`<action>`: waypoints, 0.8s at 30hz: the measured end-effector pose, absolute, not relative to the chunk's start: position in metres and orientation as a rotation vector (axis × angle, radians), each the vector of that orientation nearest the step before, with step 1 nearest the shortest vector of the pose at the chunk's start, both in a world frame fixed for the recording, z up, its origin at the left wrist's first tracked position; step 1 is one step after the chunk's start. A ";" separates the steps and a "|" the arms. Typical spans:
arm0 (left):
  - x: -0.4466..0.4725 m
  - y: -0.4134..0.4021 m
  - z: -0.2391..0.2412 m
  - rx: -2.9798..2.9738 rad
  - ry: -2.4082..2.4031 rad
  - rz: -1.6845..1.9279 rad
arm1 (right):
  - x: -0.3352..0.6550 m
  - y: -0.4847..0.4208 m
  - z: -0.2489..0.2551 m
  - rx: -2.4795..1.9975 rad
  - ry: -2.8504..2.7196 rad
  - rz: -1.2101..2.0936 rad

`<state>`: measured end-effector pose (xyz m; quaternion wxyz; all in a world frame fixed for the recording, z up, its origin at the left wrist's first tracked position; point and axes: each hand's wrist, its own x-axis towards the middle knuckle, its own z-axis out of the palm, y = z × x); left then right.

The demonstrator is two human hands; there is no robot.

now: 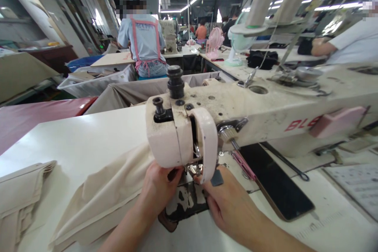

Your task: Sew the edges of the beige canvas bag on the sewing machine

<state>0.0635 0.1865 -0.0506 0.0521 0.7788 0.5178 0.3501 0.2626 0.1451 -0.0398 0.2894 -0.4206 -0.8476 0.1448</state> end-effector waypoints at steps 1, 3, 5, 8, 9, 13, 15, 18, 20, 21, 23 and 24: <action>0.064 0.186 -0.051 2.364 1.580 1.066 | 0.262 0.145 -0.039 -1.116 -2.256 0.391; 0.064 0.186 -0.050 2.356 1.586 1.068 | 0.262 0.145 -0.039 -1.117 -2.250 0.411; 0.065 0.187 -0.049 2.345 1.588 1.068 | 0.262 0.145 -0.039 -1.125 -2.250 0.437; 0.065 0.187 -0.046 2.322 1.594 1.062 | 0.262 0.146 -0.039 -1.121 -2.242 0.476; 0.065 0.187 -0.045 2.313 1.595 1.058 | 0.262 0.146 -0.039 -1.118 -2.237 0.487; 0.065 0.186 -0.044 2.279 1.591 1.032 | 0.262 0.147 -0.039 -1.111 -2.217 0.484; 0.065 0.186 -0.043 2.262 1.582 1.012 | 0.262 0.147 -0.038 -1.111 -2.215 0.481; 0.064 0.186 -0.042 2.231 1.572 0.981 | 0.261 0.147 -0.038 -1.122 -2.222 0.497; 0.063 0.186 -0.040 2.209 1.557 0.958 | 0.260 0.147 -0.037 -1.129 -2.231 0.498; 0.063 0.186 -0.039 2.199 1.546 0.946 | 0.260 0.147 -0.037 -1.132 -2.236 0.494; 0.062 0.187 -0.038 2.177 1.521 0.925 | 0.260 0.147 -0.037 -1.130 -2.242 0.483; 0.062 0.187 -0.038 2.166 1.509 0.916 | 0.260 0.147 -0.037 -1.127 -2.243 0.477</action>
